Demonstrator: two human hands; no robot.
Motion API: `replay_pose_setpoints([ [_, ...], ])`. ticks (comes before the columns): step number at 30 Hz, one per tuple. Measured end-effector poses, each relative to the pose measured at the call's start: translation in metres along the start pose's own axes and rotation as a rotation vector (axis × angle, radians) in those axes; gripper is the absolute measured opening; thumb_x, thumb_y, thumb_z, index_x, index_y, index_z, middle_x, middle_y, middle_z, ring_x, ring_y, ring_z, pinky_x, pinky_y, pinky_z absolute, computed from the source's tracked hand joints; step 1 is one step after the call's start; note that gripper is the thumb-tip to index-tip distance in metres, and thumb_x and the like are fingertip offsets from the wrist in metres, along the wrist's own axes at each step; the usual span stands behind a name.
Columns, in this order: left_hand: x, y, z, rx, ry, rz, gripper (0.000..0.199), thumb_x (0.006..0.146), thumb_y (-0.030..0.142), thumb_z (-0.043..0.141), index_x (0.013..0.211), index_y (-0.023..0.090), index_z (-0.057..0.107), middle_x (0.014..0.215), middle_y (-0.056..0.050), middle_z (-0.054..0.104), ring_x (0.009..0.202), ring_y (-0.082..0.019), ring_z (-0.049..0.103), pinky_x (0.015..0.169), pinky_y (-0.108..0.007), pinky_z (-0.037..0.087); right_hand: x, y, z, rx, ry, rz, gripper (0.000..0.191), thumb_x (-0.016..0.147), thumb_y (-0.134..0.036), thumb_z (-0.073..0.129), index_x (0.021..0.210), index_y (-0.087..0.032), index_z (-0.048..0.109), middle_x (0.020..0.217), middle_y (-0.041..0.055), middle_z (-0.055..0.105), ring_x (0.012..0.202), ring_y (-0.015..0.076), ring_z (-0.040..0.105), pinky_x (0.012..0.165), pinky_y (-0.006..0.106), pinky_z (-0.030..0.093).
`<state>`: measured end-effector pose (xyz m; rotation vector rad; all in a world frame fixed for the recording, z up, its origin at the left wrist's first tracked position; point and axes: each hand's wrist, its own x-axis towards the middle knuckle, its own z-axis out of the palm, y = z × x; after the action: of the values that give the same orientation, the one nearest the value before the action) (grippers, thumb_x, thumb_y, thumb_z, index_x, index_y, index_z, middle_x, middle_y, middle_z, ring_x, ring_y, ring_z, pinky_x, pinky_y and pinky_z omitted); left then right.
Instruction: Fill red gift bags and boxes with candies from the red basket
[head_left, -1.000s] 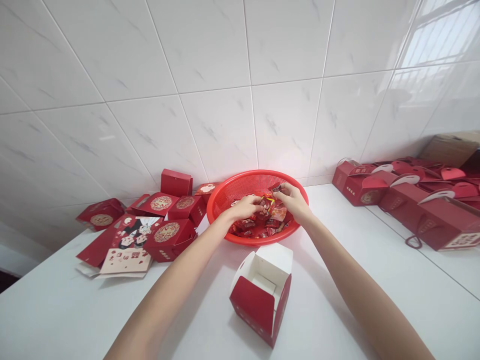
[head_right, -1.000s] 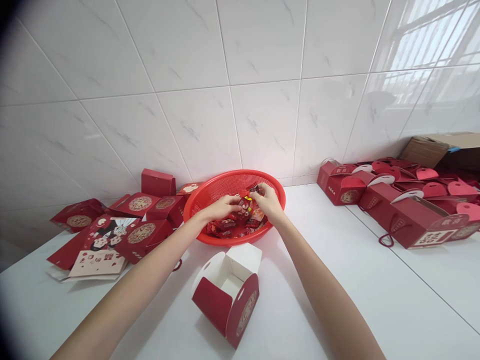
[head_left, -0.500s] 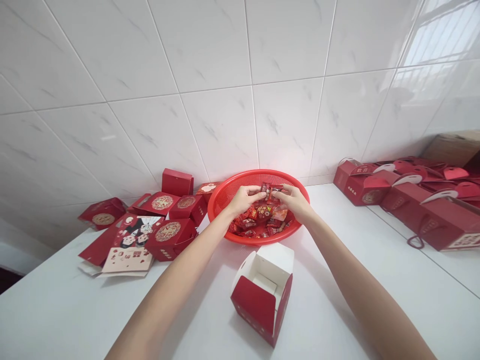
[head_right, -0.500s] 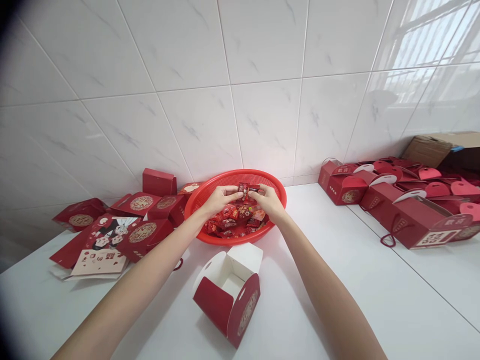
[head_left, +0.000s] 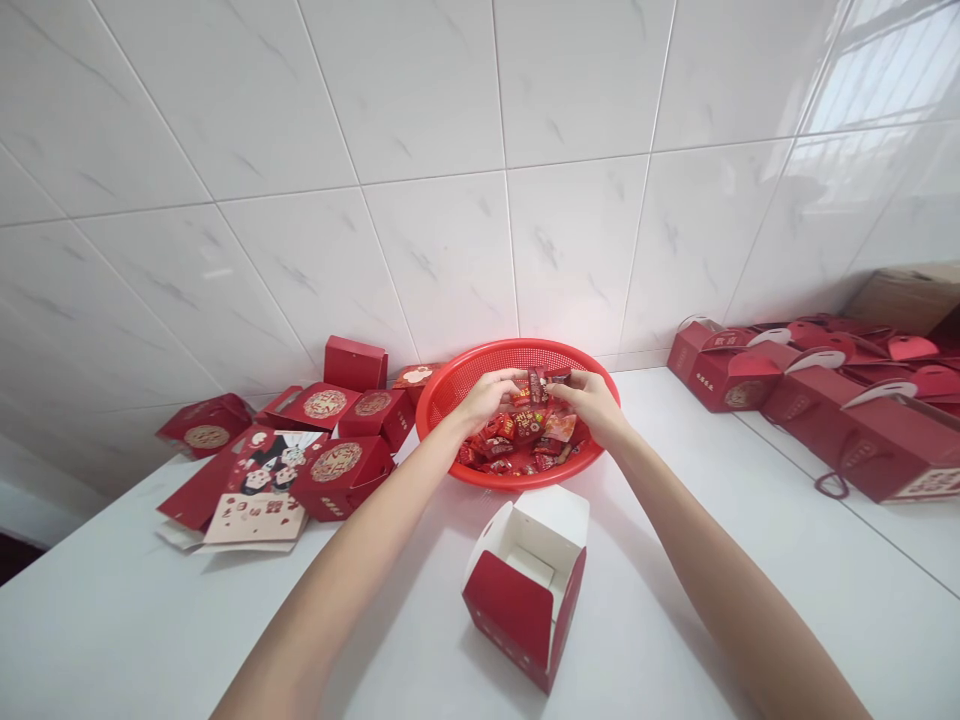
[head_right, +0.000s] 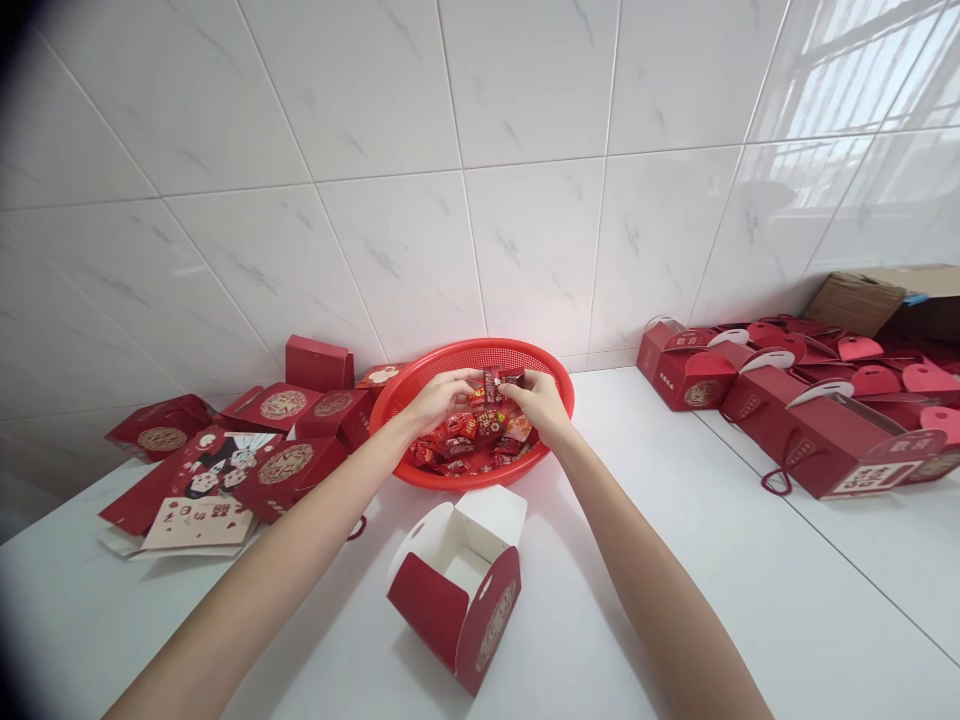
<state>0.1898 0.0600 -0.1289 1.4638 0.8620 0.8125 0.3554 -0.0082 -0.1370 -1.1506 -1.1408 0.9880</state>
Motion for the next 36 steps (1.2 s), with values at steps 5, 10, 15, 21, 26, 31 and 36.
replay_pose_setpoints([
  [5,0.0,-0.001,0.0,0.007,-0.021,0.028,0.036,0.069,0.006,0.064,0.103,0.015,0.072,0.092,-0.005,0.072,0.078,-0.014,0.064,0.083,-0.032,0.054,-0.001,-0.001,0.001,0.033,0.026,-0.014,0.013,0.07,-0.023,0.068,0.08,-0.017,0.072,0.084,0.0053,0.075,0.081,0.0211,0.068,0.077,0.033,0.054],
  [10,0.0,-0.003,-0.003,-0.008,-0.017,0.071,0.04,0.066,0.007,0.075,0.105,0.015,0.07,0.094,-0.006,0.072,0.08,-0.015,0.066,0.081,-0.031,0.055,0.0,0.001,0.001,0.057,0.038,-0.016,0.013,0.07,-0.027,0.07,0.079,-0.018,0.07,0.084,0.0053,0.074,0.081,0.0216,0.068,0.077,0.035,0.054],
  [15,0.002,-0.006,-0.006,0.025,-0.016,0.077,0.041,0.066,0.01,0.079,0.106,0.015,0.07,0.094,-0.006,0.071,0.085,-0.017,0.067,0.082,-0.035,0.056,0.002,0.003,0.002,0.063,0.039,-0.017,0.014,0.072,-0.029,0.069,0.081,-0.018,0.067,0.085,0.0045,0.073,0.081,0.0205,0.067,0.077,0.034,0.054],
  [21,0.009,-0.006,-0.016,0.207,-0.036,-0.013,0.031,0.068,0.01,0.068,0.098,0.016,0.071,0.1,-0.007,0.072,0.081,-0.017,0.068,0.075,-0.029,0.055,0.003,0.0,0.001,0.104,0.04,0.01,0.014,0.071,-0.029,0.068,0.081,-0.021,0.063,0.084,0.0025,0.069,0.08,0.0199,0.065,0.063,0.03,0.057],
  [26,0.003,-0.006,-0.041,0.752,-0.061,-0.072,0.021,0.073,0.022,0.063,0.09,0.017,0.073,0.088,-0.006,0.073,0.077,-0.02,0.067,0.066,-0.026,0.049,0.003,-0.001,0.001,0.104,-0.002,0.024,0.014,0.073,-0.028,0.067,0.084,-0.021,0.062,0.089,0.0029,0.069,0.079,0.0198,0.066,0.058,0.029,0.058],
  [31,-0.011,-0.007,-0.048,1.204,-0.178,-0.167,0.049,0.06,0.052,0.078,0.097,0.021,0.071,0.093,-0.007,0.073,0.085,-0.026,0.066,0.068,-0.027,0.045,0.004,-0.001,0.001,0.076,-0.004,0.017,0.014,0.074,-0.027,0.066,0.086,-0.022,0.062,0.091,0.0037,0.07,0.078,0.0198,0.066,0.057,0.029,0.057],
  [36,-0.013,-0.009,-0.041,1.278,-0.266,-0.209,0.057,0.052,0.042,0.084,0.104,0.022,0.069,0.094,-0.007,0.071,0.087,-0.028,0.065,0.069,-0.029,0.045,0.003,0.0,0.002,0.037,-0.028,-0.007,0.015,0.073,-0.029,0.065,0.085,-0.021,0.063,0.089,0.0038,0.07,0.077,0.0206,0.067,0.061,0.031,0.056],
])
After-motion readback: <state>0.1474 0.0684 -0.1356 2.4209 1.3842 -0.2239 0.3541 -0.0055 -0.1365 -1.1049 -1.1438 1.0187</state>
